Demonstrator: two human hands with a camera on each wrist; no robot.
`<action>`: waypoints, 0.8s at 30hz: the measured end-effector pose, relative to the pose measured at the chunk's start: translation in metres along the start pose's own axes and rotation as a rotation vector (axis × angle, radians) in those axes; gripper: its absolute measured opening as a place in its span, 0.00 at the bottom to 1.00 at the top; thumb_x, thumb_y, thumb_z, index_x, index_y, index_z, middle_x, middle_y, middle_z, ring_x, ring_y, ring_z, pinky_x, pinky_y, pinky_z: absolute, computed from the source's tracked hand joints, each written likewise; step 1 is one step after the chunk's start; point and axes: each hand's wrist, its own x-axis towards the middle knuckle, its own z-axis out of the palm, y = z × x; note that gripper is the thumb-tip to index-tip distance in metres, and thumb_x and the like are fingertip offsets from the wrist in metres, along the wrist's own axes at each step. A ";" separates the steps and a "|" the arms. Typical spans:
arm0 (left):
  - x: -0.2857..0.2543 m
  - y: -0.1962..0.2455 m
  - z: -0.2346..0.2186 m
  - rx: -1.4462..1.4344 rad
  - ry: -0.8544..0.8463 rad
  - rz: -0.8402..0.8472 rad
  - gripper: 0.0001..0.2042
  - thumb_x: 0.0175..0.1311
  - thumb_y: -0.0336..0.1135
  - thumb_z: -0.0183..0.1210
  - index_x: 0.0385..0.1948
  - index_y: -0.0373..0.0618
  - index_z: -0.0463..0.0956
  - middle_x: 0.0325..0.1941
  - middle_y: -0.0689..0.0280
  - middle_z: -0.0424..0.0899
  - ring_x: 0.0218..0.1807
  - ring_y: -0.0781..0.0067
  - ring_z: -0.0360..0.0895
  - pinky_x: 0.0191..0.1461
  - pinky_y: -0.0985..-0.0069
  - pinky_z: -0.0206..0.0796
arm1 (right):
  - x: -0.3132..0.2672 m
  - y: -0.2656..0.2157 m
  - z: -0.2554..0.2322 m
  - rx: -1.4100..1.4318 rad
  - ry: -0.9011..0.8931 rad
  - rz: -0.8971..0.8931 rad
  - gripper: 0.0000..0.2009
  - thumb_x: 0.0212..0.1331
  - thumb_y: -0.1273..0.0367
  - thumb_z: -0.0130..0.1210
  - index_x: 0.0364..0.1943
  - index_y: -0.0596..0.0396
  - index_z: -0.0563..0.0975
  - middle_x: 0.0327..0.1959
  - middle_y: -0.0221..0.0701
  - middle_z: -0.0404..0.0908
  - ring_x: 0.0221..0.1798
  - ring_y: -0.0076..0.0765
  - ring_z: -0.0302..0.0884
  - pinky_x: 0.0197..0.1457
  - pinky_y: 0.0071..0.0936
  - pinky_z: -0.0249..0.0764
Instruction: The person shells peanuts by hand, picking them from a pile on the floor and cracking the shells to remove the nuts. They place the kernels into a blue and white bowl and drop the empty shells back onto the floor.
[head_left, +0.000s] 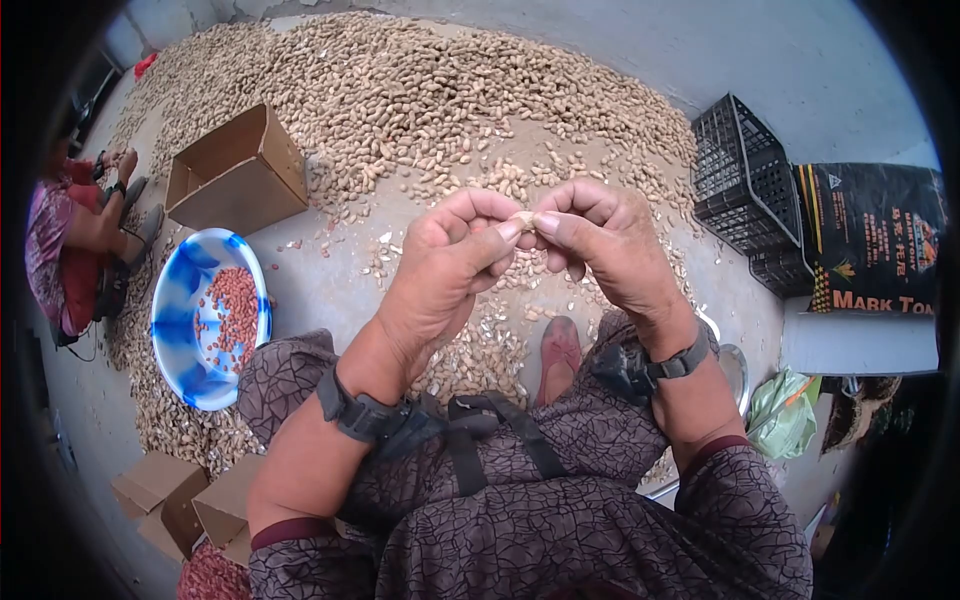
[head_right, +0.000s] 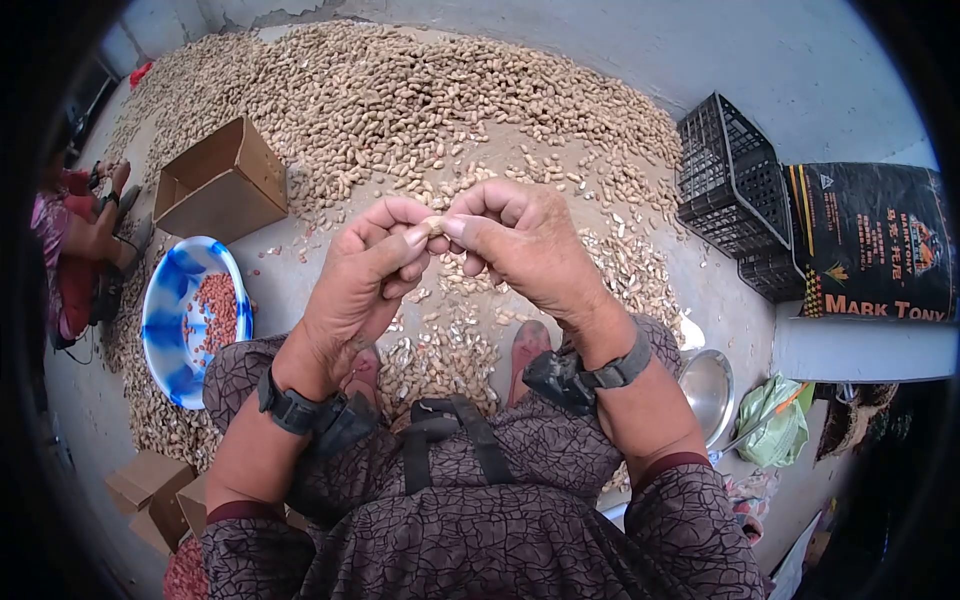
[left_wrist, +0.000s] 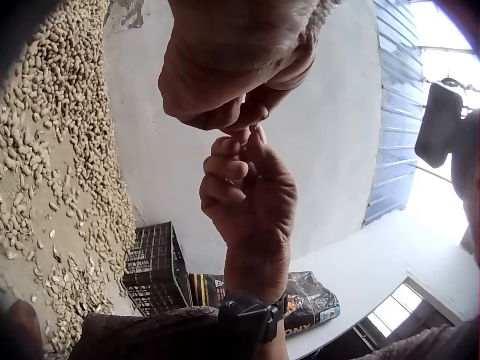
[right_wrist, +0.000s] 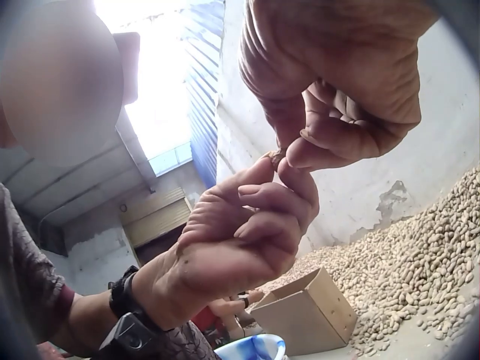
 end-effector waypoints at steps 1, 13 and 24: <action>0.000 -0.001 -0.001 0.000 0.000 0.001 0.07 0.57 0.29 0.52 0.36 0.38 0.69 0.28 0.66 0.75 0.20 0.90 0.59 0.18 0.93 0.47 | 0.000 0.000 -0.001 0.024 -0.018 0.007 0.06 0.50 0.69 0.53 0.28 0.58 0.76 0.20 0.25 0.76 0.20 0.12 0.70 0.18 0.09 0.63; -0.004 -0.005 0.005 -0.067 0.018 -0.016 0.10 0.60 0.33 0.51 0.40 0.40 0.72 0.20 0.75 0.68 0.20 0.91 0.59 0.19 0.92 0.47 | -0.007 -0.004 0.007 -0.024 -0.023 -0.105 0.03 0.48 0.74 0.55 0.25 0.59 0.73 0.19 0.23 0.72 0.21 0.12 0.67 0.22 0.10 0.63; -0.002 -0.003 0.010 0.002 0.067 0.017 0.10 0.64 0.34 0.44 0.41 0.39 0.70 0.24 0.73 0.69 0.22 0.91 0.60 0.22 0.93 0.52 | -0.003 -0.002 0.005 0.052 -0.036 -0.017 0.06 0.50 0.71 0.54 0.26 0.59 0.72 0.18 0.25 0.74 0.19 0.13 0.68 0.19 0.10 0.61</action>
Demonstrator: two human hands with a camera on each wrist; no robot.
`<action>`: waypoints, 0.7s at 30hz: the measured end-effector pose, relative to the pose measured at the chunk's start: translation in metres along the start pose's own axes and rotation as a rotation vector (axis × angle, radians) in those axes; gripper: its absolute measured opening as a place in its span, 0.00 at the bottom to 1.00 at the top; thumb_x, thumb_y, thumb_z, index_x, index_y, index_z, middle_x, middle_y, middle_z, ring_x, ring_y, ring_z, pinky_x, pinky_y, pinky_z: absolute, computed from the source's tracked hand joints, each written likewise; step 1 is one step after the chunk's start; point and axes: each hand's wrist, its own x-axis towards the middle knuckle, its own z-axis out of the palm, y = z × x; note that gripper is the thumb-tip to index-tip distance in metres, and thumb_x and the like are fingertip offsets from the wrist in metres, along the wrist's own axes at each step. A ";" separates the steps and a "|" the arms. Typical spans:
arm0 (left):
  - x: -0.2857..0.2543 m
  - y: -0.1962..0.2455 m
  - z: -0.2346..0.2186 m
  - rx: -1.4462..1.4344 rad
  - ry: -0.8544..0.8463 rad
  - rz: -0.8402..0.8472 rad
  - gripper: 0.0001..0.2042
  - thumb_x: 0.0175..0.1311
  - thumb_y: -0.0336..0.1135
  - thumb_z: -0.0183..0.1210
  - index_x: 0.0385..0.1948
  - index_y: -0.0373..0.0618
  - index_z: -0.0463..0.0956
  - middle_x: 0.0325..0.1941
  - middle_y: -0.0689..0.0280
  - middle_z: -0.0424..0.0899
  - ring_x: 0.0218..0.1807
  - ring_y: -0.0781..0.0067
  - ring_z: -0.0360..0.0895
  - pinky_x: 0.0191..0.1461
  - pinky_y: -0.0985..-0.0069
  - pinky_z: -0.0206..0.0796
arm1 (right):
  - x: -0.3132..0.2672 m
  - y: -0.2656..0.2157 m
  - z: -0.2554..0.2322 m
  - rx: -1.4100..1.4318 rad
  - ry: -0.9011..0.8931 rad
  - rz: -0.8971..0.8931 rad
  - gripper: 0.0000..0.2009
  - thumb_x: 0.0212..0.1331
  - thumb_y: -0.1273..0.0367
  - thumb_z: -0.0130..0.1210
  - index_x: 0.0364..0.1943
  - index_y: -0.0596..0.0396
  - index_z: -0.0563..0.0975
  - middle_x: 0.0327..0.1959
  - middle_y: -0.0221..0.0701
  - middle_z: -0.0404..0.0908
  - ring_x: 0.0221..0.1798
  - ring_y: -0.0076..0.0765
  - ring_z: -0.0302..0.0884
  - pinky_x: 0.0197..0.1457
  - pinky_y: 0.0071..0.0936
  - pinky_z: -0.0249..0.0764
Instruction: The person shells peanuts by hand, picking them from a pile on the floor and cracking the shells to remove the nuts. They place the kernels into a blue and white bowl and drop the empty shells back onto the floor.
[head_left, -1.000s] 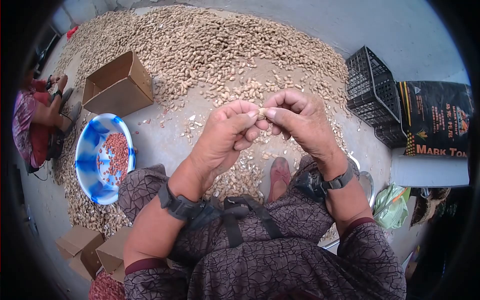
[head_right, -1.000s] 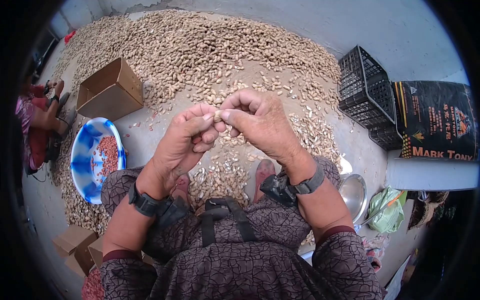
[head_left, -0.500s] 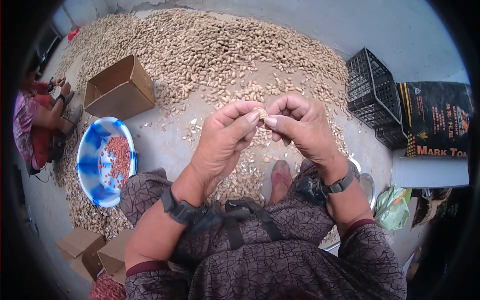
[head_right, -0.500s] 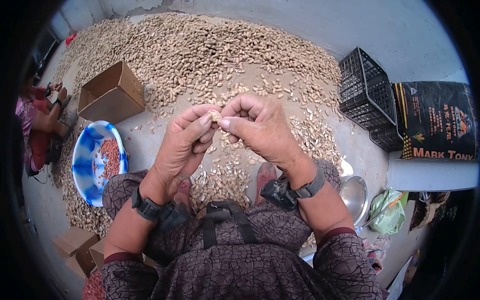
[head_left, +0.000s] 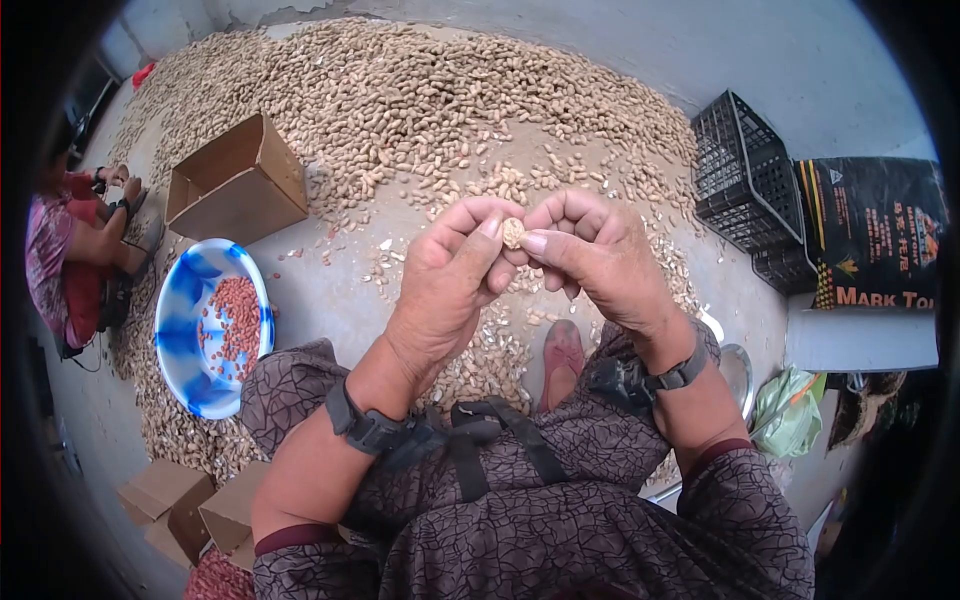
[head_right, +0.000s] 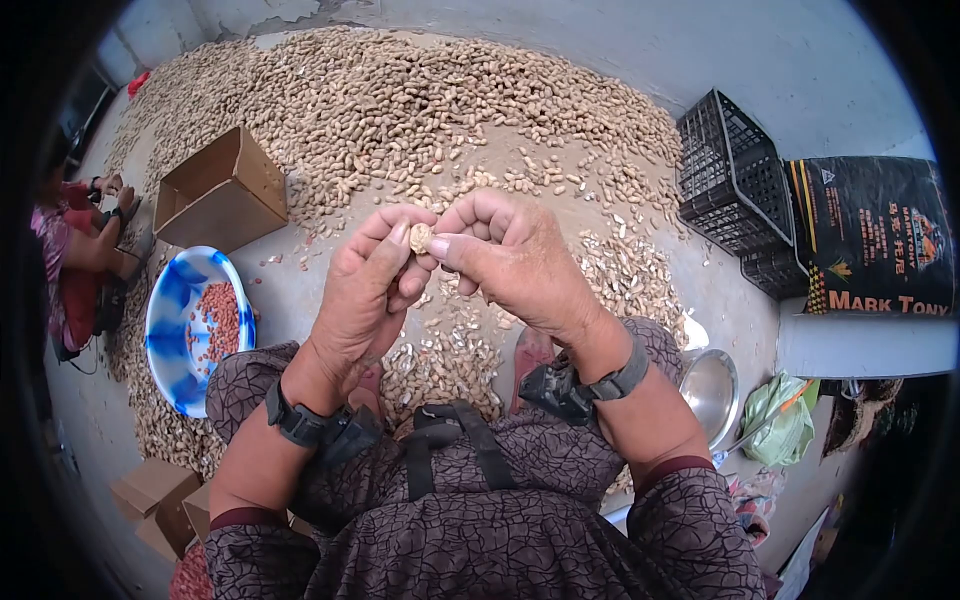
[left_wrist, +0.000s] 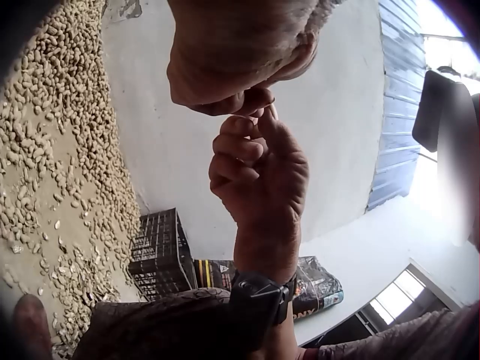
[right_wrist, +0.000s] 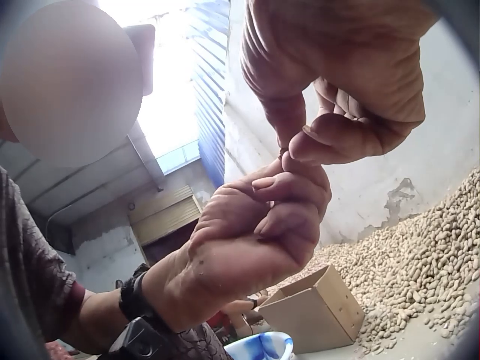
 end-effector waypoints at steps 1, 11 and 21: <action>0.001 -0.001 -0.001 0.000 0.001 -0.002 0.10 0.64 0.34 0.44 0.41 0.39 0.70 0.24 0.73 0.69 0.22 0.91 0.60 0.22 0.93 0.52 | 0.000 0.001 0.000 0.005 0.007 -0.005 0.06 0.51 0.70 0.54 0.26 0.59 0.72 0.18 0.25 0.74 0.18 0.14 0.68 0.18 0.11 0.61; 0.001 -0.002 -0.007 -0.043 -0.078 -0.017 0.11 0.62 0.33 0.46 0.43 0.40 0.69 0.26 0.72 0.72 0.23 0.91 0.62 0.24 0.94 0.53 | 0.000 0.002 0.002 -0.030 -0.001 -0.023 0.06 0.51 0.70 0.54 0.26 0.59 0.72 0.16 0.24 0.73 0.18 0.14 0.68 0.18 0.11 0.61; 0.000 -0.001 -0.005 0.011 -0.026 0.016 0.10 0.62 0.33 0.47 0.40 0.38 0.70 0.25 0.71 0.72 0.21 0.90 0.60 0.24 0.93 0.53 | -0.001 -0.001 0.006 -0.073 0.050 -0.001 0.06 0.50 0.70 0.55 0.27 0.60 0.73 0.16 0.24 0.73 0.19 0.13 0.67 0.19 0.12 0.63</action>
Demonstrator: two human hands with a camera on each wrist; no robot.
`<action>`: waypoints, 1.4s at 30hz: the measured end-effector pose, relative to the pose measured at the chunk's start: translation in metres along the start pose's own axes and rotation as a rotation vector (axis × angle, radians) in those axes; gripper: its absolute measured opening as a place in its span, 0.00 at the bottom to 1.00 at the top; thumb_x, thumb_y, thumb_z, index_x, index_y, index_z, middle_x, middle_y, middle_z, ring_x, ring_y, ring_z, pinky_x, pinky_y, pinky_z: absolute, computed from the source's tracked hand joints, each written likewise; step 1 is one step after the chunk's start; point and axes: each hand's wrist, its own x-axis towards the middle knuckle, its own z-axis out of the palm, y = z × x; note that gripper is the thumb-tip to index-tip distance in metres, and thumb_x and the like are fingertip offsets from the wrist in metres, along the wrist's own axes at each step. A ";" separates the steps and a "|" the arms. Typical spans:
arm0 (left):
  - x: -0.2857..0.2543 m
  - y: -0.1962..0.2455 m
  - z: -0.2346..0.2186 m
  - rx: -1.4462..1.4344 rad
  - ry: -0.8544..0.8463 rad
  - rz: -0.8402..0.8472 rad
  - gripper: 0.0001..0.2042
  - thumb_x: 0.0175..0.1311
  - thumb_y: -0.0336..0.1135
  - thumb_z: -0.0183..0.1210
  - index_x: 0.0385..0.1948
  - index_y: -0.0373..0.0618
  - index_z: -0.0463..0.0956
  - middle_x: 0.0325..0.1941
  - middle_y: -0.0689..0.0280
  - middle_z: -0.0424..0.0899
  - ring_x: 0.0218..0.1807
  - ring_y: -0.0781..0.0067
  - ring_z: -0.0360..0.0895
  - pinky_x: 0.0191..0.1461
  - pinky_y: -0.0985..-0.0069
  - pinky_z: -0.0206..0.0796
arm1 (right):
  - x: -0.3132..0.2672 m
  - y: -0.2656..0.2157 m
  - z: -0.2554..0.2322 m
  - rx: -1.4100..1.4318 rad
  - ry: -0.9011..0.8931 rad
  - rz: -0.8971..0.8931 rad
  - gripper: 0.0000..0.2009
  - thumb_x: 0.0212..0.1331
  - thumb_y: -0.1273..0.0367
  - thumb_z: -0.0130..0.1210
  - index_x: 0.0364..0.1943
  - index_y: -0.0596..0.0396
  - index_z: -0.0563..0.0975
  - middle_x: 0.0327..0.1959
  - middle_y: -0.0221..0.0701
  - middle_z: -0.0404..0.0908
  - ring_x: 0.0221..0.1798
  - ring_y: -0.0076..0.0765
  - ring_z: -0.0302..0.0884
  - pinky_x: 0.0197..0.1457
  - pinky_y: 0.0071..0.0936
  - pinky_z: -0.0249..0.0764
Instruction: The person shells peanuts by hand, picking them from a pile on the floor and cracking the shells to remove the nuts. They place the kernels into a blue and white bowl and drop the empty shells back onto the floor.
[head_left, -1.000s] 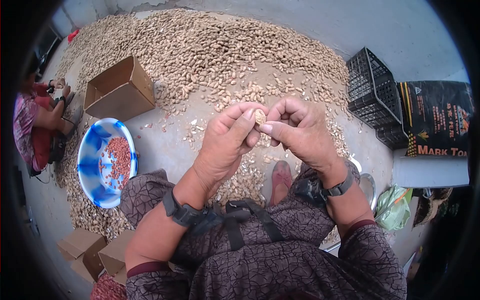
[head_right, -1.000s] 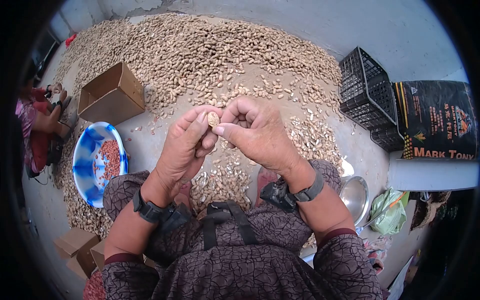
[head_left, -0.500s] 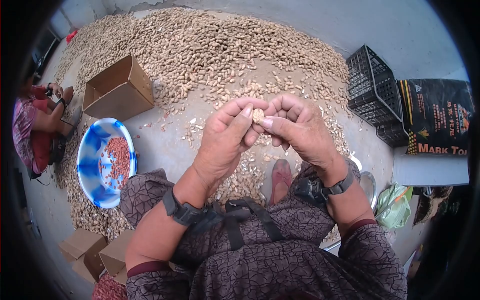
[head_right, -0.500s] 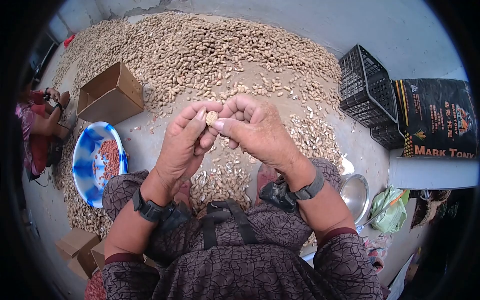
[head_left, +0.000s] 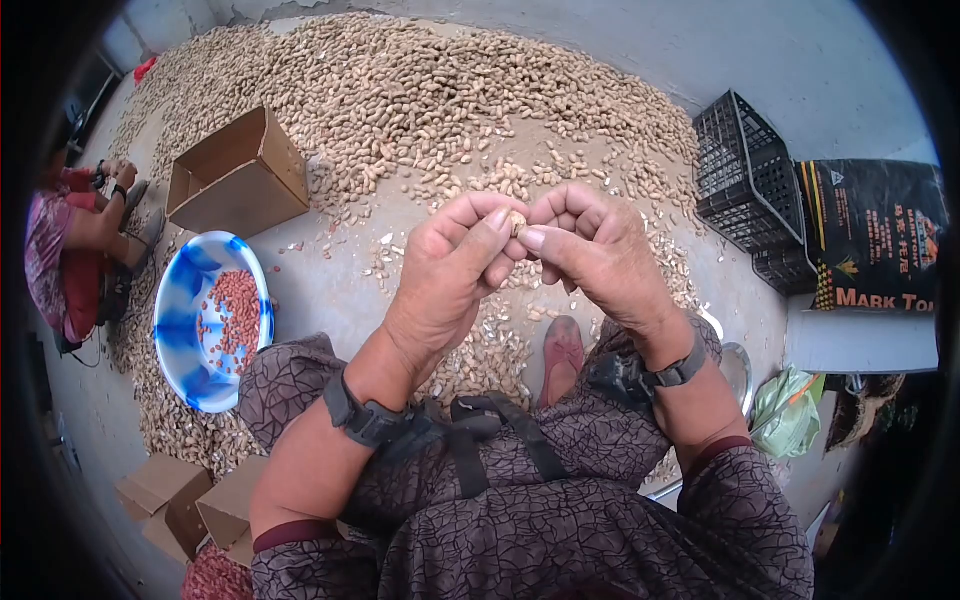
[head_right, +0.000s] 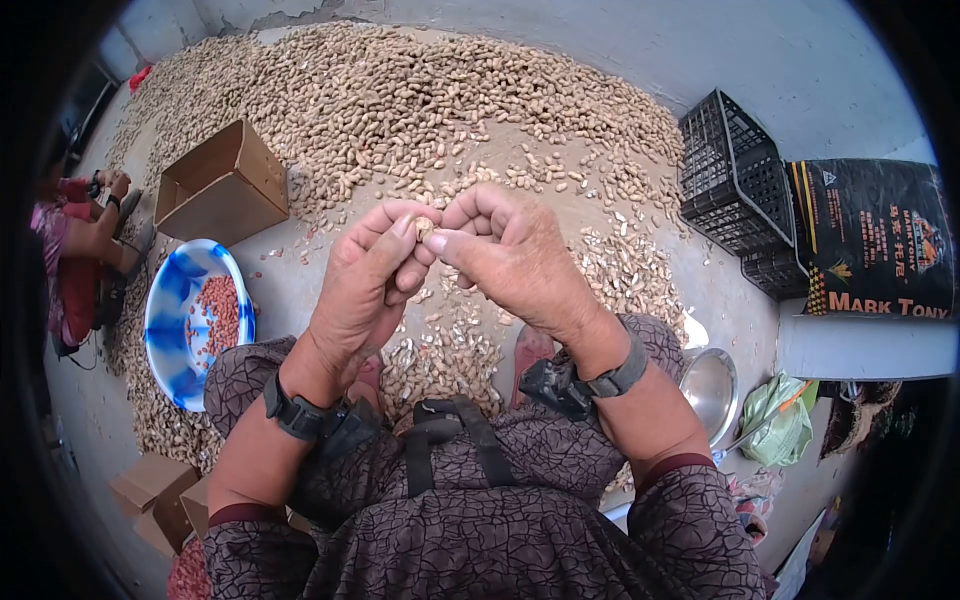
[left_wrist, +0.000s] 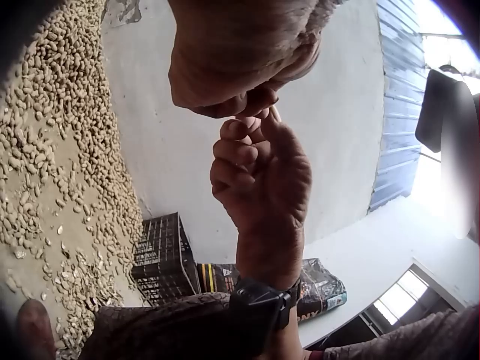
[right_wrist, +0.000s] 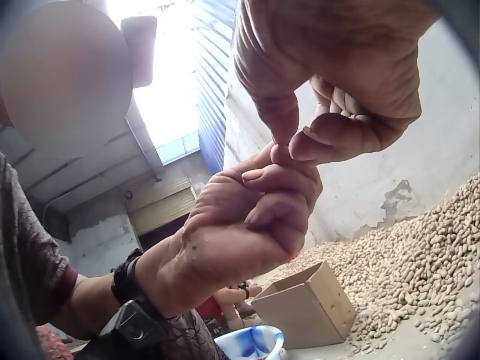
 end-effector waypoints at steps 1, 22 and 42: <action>0.000 0.000 0.000 0.000 0.000 0.000 0.10 0.62 0.33 0.47 0.40 0.38 0.70 0.25 0.71 0.72 0.21 0.90 0.60 0.24 0.93 0.53 | 0.000 0.000 0.000 0.007 0.005 0.016 0.06 0.50 0.71 0.55 0.27 0.60 0.73 0.16 0.24 0.73 0.19 0.13 0.67 0.19 0.12 0.63; 0.000 -0.001 0.007 0.336 0.009 0.179 0.09 0.62 0.31 0.46 0.39 0.39 0.71 0.24 0.72 0.72 0.22 0.90 0.62 0.22 0.92 0.52 | 0.005 0.012 -0.010 0.325 -0.163 0.094 0.10 0.51 0.69 0.51 0.32 0.64 0.72 0.22 0.29 0.75 0.20 0.16 0.70 0.17 0.09 0.64; -0.007 -0.019 0.009 0.616 -0.043 0.323 0.07 0.62 0.31 0.47 0.28 0.38 0.70 0.19 0.72 0.71 0.22 0.87 0.65 0.24 0.86 0.57 | 0.010 0.025 -0.013 0.491 -0.307 0.291 0.06 0.44 0.76 0.43 0.26 0.63 0.71 0.18 0.33 0.73 0.14 0.19 0.68 0.12 0.10 0.61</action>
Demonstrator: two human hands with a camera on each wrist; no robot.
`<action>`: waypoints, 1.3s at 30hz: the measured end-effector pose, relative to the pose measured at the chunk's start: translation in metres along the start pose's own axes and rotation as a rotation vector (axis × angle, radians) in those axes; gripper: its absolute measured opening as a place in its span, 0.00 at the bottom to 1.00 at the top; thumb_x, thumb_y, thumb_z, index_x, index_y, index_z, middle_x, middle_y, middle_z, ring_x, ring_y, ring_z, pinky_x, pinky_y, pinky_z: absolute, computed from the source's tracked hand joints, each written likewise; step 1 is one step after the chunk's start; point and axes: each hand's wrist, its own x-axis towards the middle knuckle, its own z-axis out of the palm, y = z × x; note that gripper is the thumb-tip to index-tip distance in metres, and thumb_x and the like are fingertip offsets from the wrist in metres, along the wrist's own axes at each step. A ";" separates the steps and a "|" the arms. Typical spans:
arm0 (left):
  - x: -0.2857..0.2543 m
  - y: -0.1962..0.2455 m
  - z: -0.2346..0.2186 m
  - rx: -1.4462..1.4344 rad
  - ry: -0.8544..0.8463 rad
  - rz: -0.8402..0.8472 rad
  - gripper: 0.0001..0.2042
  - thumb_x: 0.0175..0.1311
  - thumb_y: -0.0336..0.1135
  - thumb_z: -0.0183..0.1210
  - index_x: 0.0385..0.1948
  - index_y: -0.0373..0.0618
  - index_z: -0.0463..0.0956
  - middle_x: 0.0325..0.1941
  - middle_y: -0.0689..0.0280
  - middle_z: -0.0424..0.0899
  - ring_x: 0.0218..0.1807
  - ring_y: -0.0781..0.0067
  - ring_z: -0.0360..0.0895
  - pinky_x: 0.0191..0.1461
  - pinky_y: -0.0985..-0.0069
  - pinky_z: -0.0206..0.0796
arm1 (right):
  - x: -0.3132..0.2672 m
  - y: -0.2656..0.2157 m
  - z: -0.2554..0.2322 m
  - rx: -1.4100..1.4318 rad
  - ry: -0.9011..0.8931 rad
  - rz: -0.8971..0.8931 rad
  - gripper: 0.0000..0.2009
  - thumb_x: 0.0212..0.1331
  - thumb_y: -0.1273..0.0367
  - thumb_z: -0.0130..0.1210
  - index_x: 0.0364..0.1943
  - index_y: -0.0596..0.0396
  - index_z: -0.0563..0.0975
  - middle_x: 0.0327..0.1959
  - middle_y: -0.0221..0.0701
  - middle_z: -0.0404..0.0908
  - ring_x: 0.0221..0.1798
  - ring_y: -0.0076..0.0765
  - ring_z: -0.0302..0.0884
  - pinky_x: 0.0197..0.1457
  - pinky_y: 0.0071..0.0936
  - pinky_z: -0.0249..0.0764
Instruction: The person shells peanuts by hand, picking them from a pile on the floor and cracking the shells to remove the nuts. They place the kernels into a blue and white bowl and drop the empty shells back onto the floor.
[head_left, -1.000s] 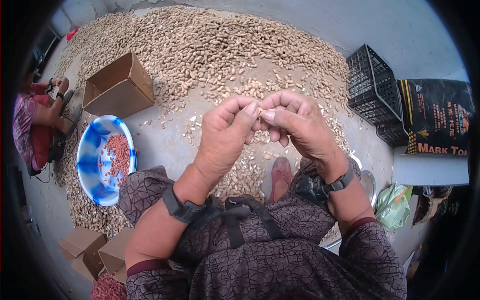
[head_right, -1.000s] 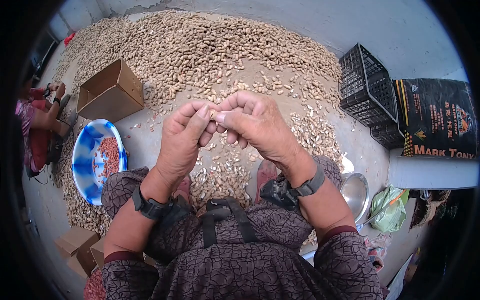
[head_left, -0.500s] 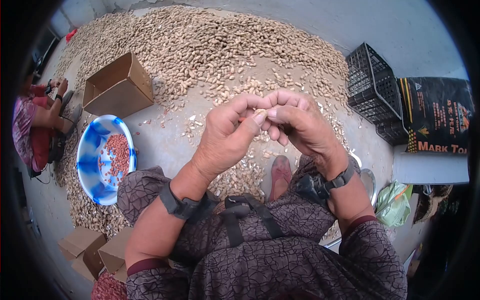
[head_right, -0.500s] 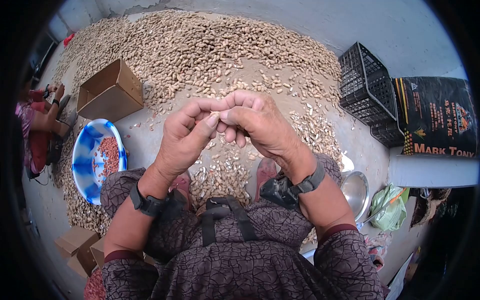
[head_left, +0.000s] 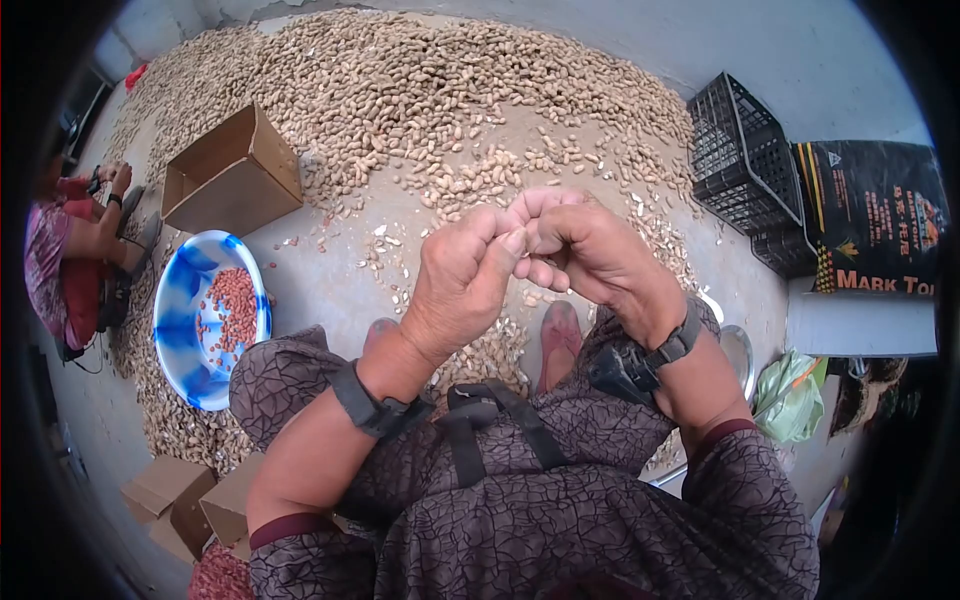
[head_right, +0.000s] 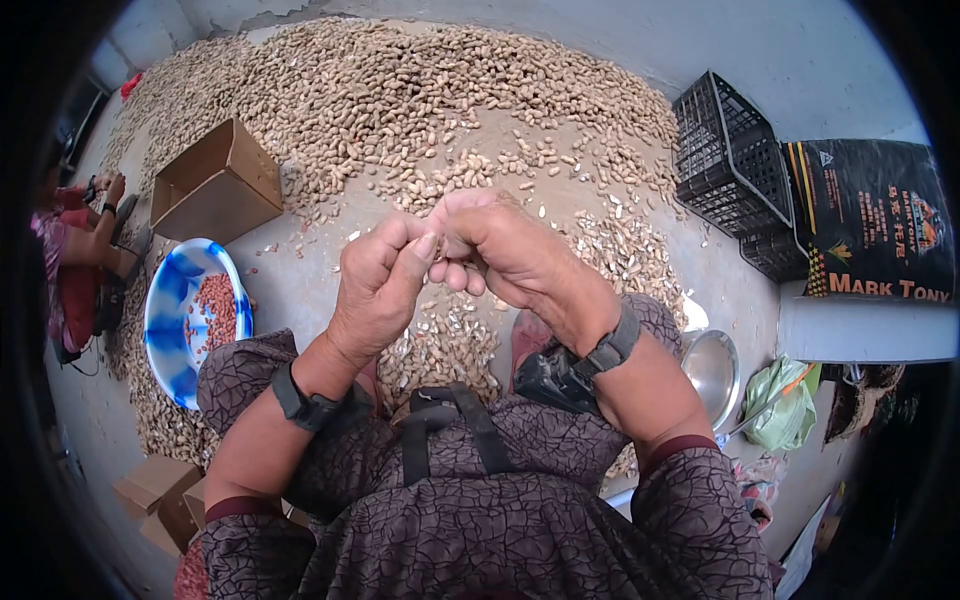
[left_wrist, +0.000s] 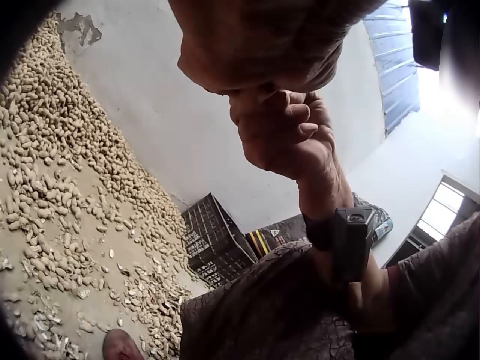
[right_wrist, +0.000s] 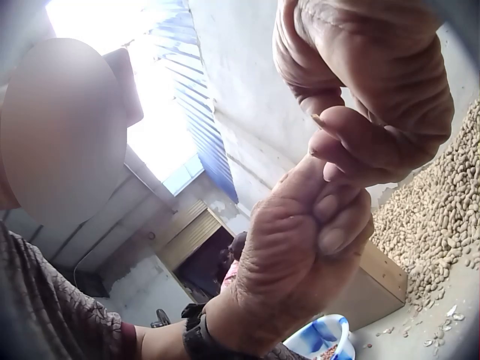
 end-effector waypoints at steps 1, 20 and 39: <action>0.000 -0.003 0.000 0.000 0.000 -0.002 0.07 0.62 0.31 0.47 0.28 0.38 0.70 0.19 0.72 0.71 0.22 0.87 0.65 0.24 0.86 0.57 | 0.000 0.000 0.000 -0.013 0.018 0.019 0.07 0.43 0.77 0.42 0.28 0.65 0.71 0.19 0.33 0.73 0.14 0.19 0.67 0.12 0.09 0.61; 0.005 -0.011 -0.015 -0.653 0.125 -0.466 0.15 0.64 0.43 0.42 0.26 0.41 0.68 0.15 0.69 0.65 0.14 0.84 0.59 0.14 0.88 0.51 | 0.001 0.004 0.011 -0.146 0.125 0.016 0.06 0.44 0.77 0.42 0.27 0.60 0.70 0.19 0.30 0.72 0.15 0.16 0.66 0.14 0.10 0.60; 0.010 0.004 -0.024 -0.750 -0.327 -0.618 0.17 0.59 0.46 0.52 0.24 0.37 0.70 0.16 0.65 0.72 0.10 0.88 0.61 0.09 0.93 0.47 | -0.027 -0.002 0.015 -0.597 0.141 -0.270 0.10 0.50 0.70 0.54 0.35 0.59 0.76 0.15 0.24 0.72 0.16 0.12 0.65 0.18 0.11 0.62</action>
